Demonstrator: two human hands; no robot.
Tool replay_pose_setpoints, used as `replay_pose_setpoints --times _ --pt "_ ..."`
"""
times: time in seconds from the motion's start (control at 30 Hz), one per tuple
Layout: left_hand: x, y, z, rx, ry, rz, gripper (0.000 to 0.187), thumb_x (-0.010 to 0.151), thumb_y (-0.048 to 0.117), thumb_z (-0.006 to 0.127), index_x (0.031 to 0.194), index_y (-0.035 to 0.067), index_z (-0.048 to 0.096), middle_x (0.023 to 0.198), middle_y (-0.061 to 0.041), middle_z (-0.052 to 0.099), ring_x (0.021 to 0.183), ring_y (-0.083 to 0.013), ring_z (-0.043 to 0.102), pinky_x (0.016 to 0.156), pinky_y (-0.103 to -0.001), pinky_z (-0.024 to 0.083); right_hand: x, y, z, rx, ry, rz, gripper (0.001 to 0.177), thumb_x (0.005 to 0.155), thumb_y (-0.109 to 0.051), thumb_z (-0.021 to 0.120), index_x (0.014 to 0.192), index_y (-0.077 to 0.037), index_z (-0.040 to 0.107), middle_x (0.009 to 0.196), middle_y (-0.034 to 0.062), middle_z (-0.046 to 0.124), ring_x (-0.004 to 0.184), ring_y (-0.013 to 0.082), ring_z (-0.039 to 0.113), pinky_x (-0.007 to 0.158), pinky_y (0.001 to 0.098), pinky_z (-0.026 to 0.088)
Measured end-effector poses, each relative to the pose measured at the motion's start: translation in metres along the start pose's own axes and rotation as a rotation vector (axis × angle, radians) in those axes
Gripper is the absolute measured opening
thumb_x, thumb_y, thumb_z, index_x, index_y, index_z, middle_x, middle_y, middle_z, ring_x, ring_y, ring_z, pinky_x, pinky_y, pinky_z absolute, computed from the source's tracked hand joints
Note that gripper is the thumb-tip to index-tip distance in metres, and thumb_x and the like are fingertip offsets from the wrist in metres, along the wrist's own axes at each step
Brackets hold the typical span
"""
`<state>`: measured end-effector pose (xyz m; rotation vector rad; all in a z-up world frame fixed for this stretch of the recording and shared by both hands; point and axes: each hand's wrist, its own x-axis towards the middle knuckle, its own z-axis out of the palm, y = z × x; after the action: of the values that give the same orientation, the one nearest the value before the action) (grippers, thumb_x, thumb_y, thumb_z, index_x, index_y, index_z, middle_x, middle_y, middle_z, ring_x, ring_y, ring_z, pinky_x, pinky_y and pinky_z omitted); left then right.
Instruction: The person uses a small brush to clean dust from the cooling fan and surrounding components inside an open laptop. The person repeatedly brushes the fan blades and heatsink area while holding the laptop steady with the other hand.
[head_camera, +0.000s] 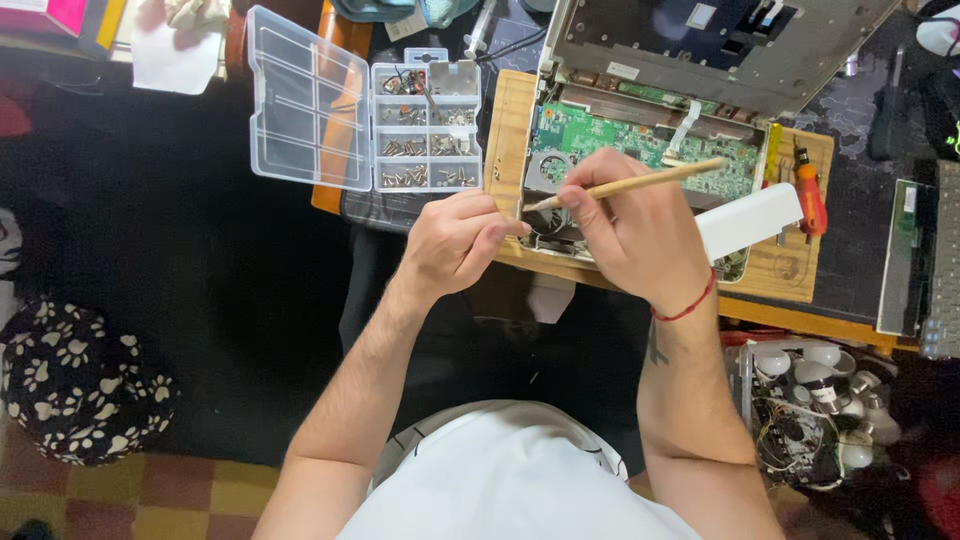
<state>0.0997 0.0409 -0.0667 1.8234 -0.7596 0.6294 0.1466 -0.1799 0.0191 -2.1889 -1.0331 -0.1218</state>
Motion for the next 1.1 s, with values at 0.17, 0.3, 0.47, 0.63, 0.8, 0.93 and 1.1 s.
replay_pose_setpoints --times 0.17,0.3,0.47,0.63,0.8,0.93,1.1 --pt "-0.005 -0.004 0.002 -0.016 -0.004 -0.003 0.040 0.110 0.020 0.038 0.097 0.010 0.075 0.071 -0.007 0.049 0.062 -0.0294 0.056 0.063 -0.037 0.054 -0.019 0.018 -0.008 0.133 0.107 0.122 0.031 0.114 -0.031 0.049 0.101 -0.008 0.064 0.078 0.0084 0.061 0.068 0.0239 0.059 0.066 0.0347 0.049" --pt "-0.007 -0.004 0.004 -0.030 -0.002 -0.020 0.040 0.110 0.021 0.038 0.099 0.010 0.075 0.071 -0.007 0.049 0.062 -0.0293 0.056 0.063 -0.037 0.055 -0.031 0.022 -0.017 0.220 0.169 0.199 0.031 0.115 -0.032 0.050 0.101 -0.007 0.063 0.078 0.0058 0.062 0.070 0.0181 0.062 0.062 0.0285 0.049" --pt "-0.005 -0.003 0.004 -0.033 -0.006 -0.033 0.041 0.110 0.022 0.038 0.098 0.011 0.076 0.071 -0.007 0.049 0.061 -0.0292 0.055 0.062 -0.037 0.054 -0.039 0.028 -0.014 0.287 0.192 0.243 0.025 0.112 -0.027 0.057 0.104 -0.004 0.065 0.079 0.0096 0.068 0.071 0.0178 0.068 0.064 0.0275 0.053" --pt "-0.009 -0.006 0.005 -0.028 -0.002 -0.044 0.041 0.110 0.022 0.038 0.099 0.012 0.077 0.071 -0.006 0.049 0.061 -0.0290 0.054 0.062 -0.037 0.054 -0.040 0.027 -0.012 0.317 0.204 0.252 0.024 0.110 -0.025 0.060 0.105 -0.002 0.066 0.084 0.0128 0.071 0.075 0.0196 0.072 0.067 0.0294 0.056" --pt "-0.010 -0.006 0.006 -0.038 -0.003 -0.050 0.041 0.110 0.022 0.039 0.099 0.012 0.077 0.071 -0.006 0.050 0.060 -0.0285 0.054 0.062 -0.036 0.054 -0.037 0.023 -0.007 0.312 0.221 0.247 0.024 0.110 -0.026 0.061 0.107 -0.003 0.066 0.087 0.0131 0.070 0.076 0.0213 0.071 0.069 0.0325 0.058" --pt "0.001 0.005 0.001 -0.038 -0.011 -0.048 0.040 0.110 0.022 0.039 0.099 0.011 0.076 0.072 -0.007 0.050 0.061 -0.0291 0.054 0.062 -0.037 0.054 -0.024 0.011 -0.001 0.180 0.170 0.166 0.024 0.110 -0.028 0.064 0.102 -0.005 0.068 0.082 0.0123 0.068 0.069 0.0257 0.067 0.066 0.0356 0.055" --pt "0.005 0.011 -0.002 -0.034 0.009 -0.050 0.040 0.110 0.021 0.040 0.099 0.012 0.076 0.072 -0.006 0.051 0.061 -0.0285 0.054 0.062 -0.036 0.054 -0.011 -0.005 0.007 -0.105 0.117 0.036 0.022 0.111 -0.030 0.062 0.101 -0.012 0.068 0.080 0.0049 0.066 0.064 0.0227 0.063 0.062 0.0356 0.054"
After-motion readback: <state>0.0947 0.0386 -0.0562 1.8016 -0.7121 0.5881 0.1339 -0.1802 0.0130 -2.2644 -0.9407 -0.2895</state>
